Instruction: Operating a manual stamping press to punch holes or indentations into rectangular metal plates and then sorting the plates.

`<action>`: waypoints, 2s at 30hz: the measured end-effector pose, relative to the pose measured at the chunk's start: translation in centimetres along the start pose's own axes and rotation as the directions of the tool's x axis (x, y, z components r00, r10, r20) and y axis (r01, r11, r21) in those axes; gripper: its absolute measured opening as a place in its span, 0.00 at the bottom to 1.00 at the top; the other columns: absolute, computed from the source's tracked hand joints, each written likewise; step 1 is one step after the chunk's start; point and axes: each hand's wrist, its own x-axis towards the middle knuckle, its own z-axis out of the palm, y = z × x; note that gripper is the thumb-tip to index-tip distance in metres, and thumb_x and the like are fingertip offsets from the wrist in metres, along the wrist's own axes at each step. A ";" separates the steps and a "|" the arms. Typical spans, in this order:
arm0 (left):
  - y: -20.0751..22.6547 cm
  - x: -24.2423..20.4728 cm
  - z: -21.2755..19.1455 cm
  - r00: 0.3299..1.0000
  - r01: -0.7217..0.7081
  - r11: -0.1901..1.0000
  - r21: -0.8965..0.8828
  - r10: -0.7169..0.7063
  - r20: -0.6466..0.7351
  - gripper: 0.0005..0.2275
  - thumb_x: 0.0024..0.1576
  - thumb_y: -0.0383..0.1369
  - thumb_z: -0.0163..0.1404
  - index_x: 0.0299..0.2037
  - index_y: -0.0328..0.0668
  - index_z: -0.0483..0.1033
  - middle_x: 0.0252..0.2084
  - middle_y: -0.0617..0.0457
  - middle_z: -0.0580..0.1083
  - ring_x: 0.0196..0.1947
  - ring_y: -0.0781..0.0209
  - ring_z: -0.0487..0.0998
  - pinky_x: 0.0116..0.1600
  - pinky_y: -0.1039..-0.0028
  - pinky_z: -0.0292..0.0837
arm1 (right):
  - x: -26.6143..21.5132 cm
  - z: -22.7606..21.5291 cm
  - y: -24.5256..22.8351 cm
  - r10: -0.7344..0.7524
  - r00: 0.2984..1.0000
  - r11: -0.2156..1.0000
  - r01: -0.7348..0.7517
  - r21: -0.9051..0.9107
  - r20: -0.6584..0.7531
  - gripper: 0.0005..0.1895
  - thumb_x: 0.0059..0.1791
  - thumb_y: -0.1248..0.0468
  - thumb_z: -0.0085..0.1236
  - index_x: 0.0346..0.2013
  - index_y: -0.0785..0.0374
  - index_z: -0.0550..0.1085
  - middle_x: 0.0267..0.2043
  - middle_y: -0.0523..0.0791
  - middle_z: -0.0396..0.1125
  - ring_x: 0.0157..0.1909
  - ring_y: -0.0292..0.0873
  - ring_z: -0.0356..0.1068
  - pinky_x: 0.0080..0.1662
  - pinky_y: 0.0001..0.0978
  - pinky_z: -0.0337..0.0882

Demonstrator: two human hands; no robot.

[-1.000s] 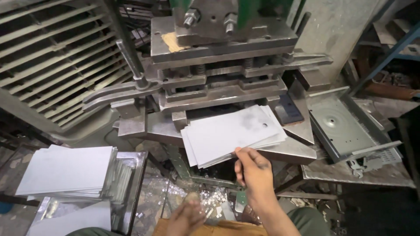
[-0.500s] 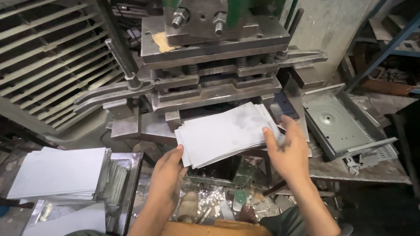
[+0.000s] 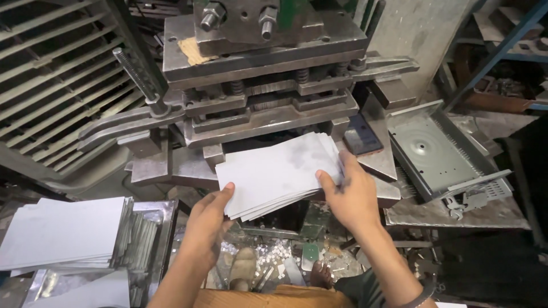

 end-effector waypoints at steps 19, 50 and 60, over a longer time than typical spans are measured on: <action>0.5 0.2 -0.5 1.000 -0.026 0.996 0.082 0.027 -0.016 0.26 0.58 0.42 0.53 0.61 0.27 0.70 0.50 0.41 0.79 0.50 0.55 0.79 0.54 0.65 0.73 | -3.6 -0.6 -1.2 -0.064 0.998 0.988 0.060 -0.142 -0.018 0.32 0.47 0.55 0.62 0.59 0.73 0.68 0.47 0.60 0.72 0.38 0.61 0.75 0.40 0.48 0.74; 0.0 -5.5 -3.0 0.966 0.241 0.925 0.292 -0.257 0.018 0.27 0.55 0.48 0.58 0.60 0.38 0.75 0.49 0.39 0.79 0.52 0.49 0.77 0.54 0.62 0.70 | -3.4 -3.0 3.0 0.460 0.536 0.441 -0.830 0.342 0.708 0.28 0.42 0.53 0.66 0.51 0.68 0.76 0.40 0.50 0.76 0.38 0.42 0.71 0.40 0.36 0.72; 4.5 -2.7 -1.2 0.918 -0.396 0.830 0.392 0.345 0.197 0.20 0.51 0.40 0.59 0.51 0.40 0.77 0.45 0.46 0.82 0.44 0.58 0.82 0.50 0.66 0.77 | 2.7 -6.0 1.3 0.192 0.805 0.783 -0.470 0.407 0.561 0.31 0.40 0.54 0.67 0.56 0.58 0.75 0.49 0.47 0.80 0.51 0.44 0.76 0.56 0.43 0.71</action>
